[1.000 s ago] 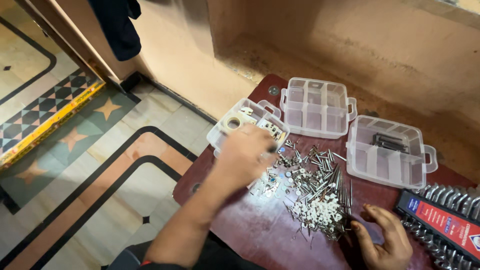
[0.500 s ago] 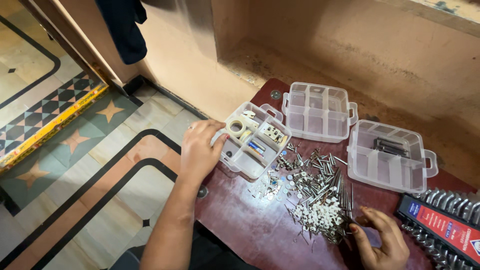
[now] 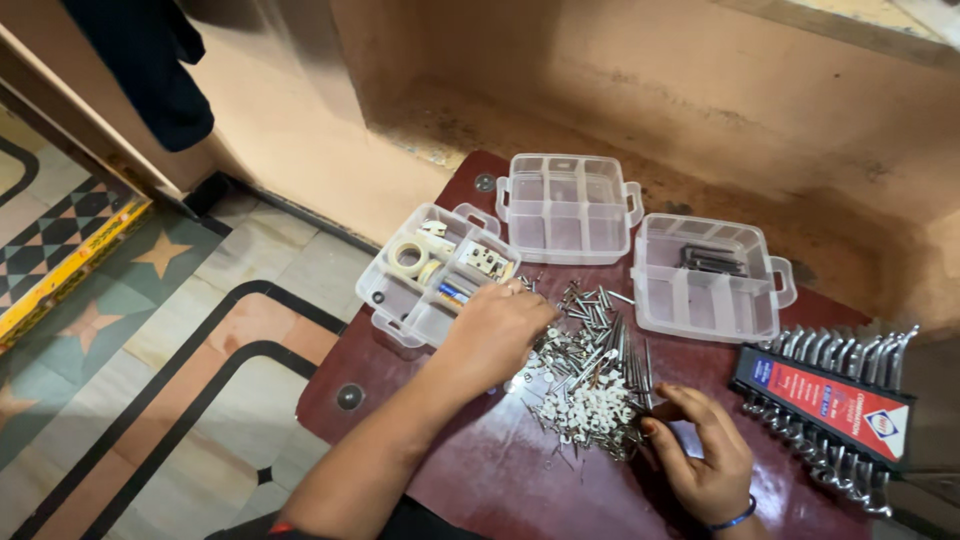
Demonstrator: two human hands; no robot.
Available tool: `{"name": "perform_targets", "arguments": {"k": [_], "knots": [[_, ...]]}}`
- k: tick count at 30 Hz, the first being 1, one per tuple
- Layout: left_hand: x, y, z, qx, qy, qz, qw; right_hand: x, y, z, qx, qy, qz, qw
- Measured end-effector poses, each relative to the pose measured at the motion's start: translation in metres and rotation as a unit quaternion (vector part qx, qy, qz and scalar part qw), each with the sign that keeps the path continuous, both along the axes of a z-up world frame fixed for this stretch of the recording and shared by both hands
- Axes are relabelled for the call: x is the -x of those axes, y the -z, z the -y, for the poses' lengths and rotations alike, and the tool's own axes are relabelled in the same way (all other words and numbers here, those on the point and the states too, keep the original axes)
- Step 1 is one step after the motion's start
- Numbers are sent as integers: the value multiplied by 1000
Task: The person sorts a mixed pile of small hardware items on a table, picking up nails, screws, and plastic wall anchors and placing them into compartmentalized plastic storage boxes. The person also handles a roll of tape and a small electrical socket, placing them into a separate box.
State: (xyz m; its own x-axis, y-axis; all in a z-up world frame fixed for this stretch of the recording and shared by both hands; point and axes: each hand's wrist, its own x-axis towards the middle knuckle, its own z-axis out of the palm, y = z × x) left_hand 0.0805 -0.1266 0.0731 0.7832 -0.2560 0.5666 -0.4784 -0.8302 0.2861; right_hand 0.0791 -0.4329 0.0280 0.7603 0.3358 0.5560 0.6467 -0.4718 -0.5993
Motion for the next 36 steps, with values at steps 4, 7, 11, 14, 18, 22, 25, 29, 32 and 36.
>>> {"name": "perform_targets", "arguments": {"k": [4,7,11,14,18,22,25,29,32,36], "knots": [[-17,10,11,-115,-71,-32,990,-1,-1,2,0,-2,-12,1000],[-17,25,14,-108,-91,-10,990,-2,1,3,-2,-9,-14,1000],[-19,40,17,-133,-125,17,983,-4,3,1,-13,-18,-14,1000],[-24,48,20,-129,-133,-32,982,-4,5,2,-12,-15,-19,1000],[-28,52,20,-115,-123,-47,985,-4,7,3,-13,-8,-38,999],[-25,54,18,-105,-108,-38,988,-4,10,4,-26,-6,-73,997],[-25,53,18,-97,-103,-49,989,-4,12,4,-22,-6,-69,997],[-23,49,21,-90,-125,-7,988,-4,13,5,-21,-10,-64,998],[-21,44,22,-56,-123,-4,991,-4,15,6,-27,-12,-72,997],[-20,37,17,21,-108,26,994,-4,22,8,-60,-19,-122,991]]}}
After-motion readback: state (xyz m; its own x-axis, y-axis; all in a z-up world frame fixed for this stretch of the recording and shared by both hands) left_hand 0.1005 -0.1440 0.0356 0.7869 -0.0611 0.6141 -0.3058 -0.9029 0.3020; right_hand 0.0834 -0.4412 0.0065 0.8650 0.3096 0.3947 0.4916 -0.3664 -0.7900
